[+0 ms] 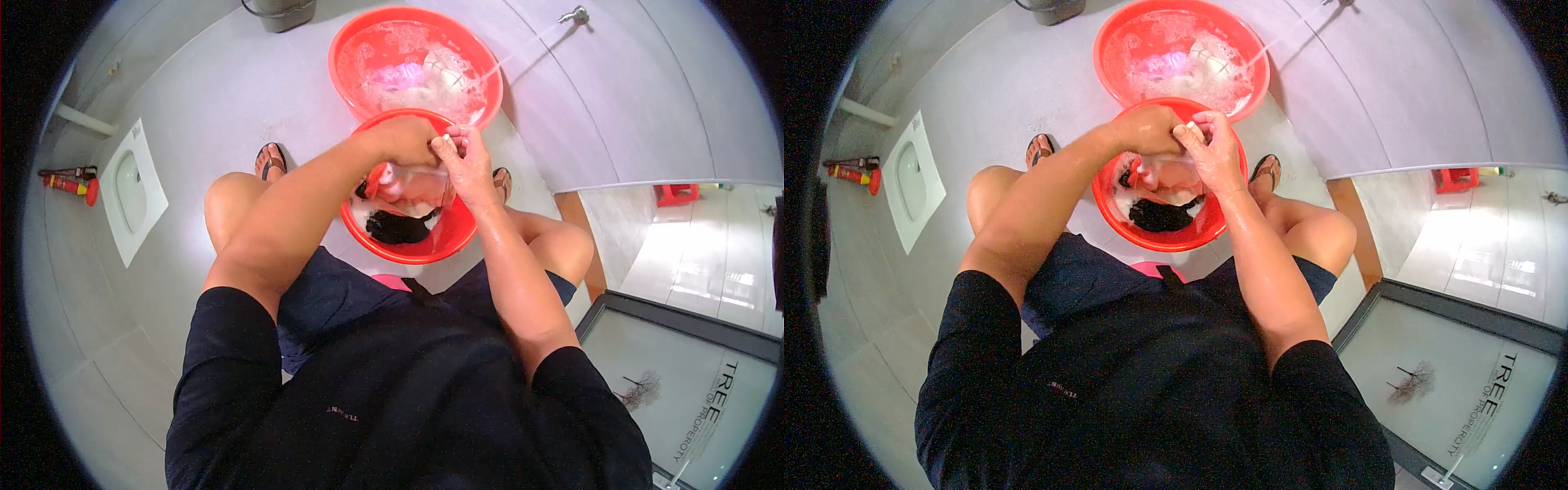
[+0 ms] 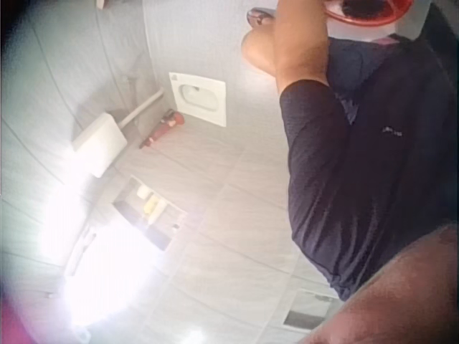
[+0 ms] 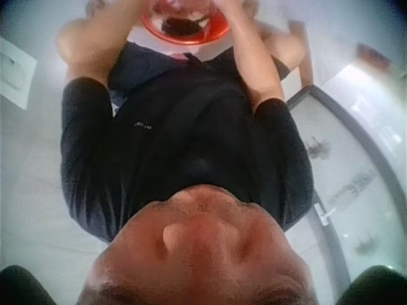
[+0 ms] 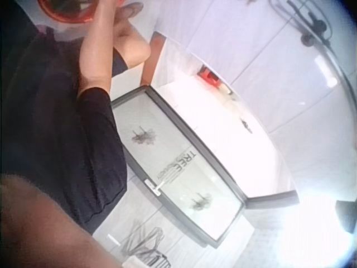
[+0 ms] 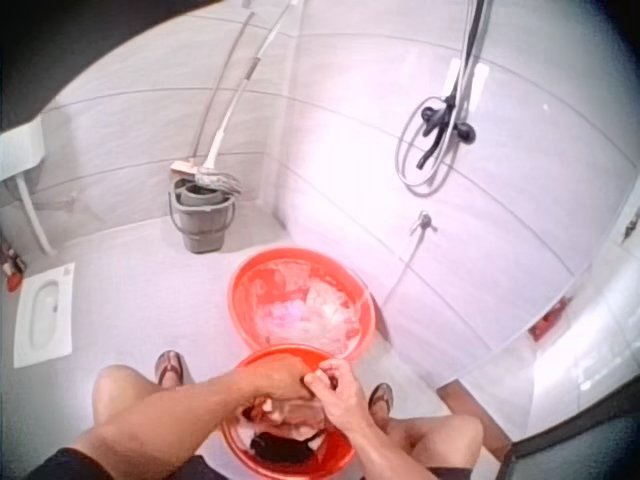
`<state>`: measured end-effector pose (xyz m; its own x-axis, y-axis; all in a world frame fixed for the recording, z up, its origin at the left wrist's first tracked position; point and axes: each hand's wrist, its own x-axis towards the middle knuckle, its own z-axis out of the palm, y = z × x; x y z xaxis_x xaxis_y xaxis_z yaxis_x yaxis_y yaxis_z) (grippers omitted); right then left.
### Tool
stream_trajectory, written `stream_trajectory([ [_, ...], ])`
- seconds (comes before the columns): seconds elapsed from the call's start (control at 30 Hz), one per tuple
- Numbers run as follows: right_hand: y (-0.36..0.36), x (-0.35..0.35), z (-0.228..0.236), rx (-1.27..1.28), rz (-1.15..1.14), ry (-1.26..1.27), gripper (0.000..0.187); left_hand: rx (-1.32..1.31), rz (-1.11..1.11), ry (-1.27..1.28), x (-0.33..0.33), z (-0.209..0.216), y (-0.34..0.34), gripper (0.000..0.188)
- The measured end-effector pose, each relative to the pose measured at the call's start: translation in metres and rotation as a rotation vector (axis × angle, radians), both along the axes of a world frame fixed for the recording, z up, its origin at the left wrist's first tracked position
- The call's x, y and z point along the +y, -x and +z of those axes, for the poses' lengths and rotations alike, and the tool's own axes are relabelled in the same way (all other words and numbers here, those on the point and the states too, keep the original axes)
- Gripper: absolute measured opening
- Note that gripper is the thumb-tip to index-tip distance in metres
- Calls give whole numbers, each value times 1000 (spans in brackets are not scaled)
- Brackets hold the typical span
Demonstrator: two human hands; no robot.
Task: The person washes clothes by scrubbing garments by hand in a soapy bucket, wringing out each piece, and transferring them into a water-filled basin.
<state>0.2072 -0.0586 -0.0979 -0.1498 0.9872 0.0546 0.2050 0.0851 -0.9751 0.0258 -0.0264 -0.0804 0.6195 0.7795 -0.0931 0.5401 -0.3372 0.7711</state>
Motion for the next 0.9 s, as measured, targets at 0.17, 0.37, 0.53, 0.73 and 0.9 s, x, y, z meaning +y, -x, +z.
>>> stream_trajectory([
  [0.17,-3,-16,-18,-136,142,56,47,-12,65,-9,1,38,8,41],
  [0.37,-21,-25,-65,-287,-58,155,33,-524,404,93,-8,65,34,31],
  [0.53,-49,3,-57,-672,4,-114,36,-855,693,-107,1,56,63,26],
  [0.73,-61,22,48,-369,-33,-93,29,-947,838,-2,0,67,94,31],
  [0.9,-77,33,141,-694,-10,-442,31,-850,877,94,-2,131,100,42],
])
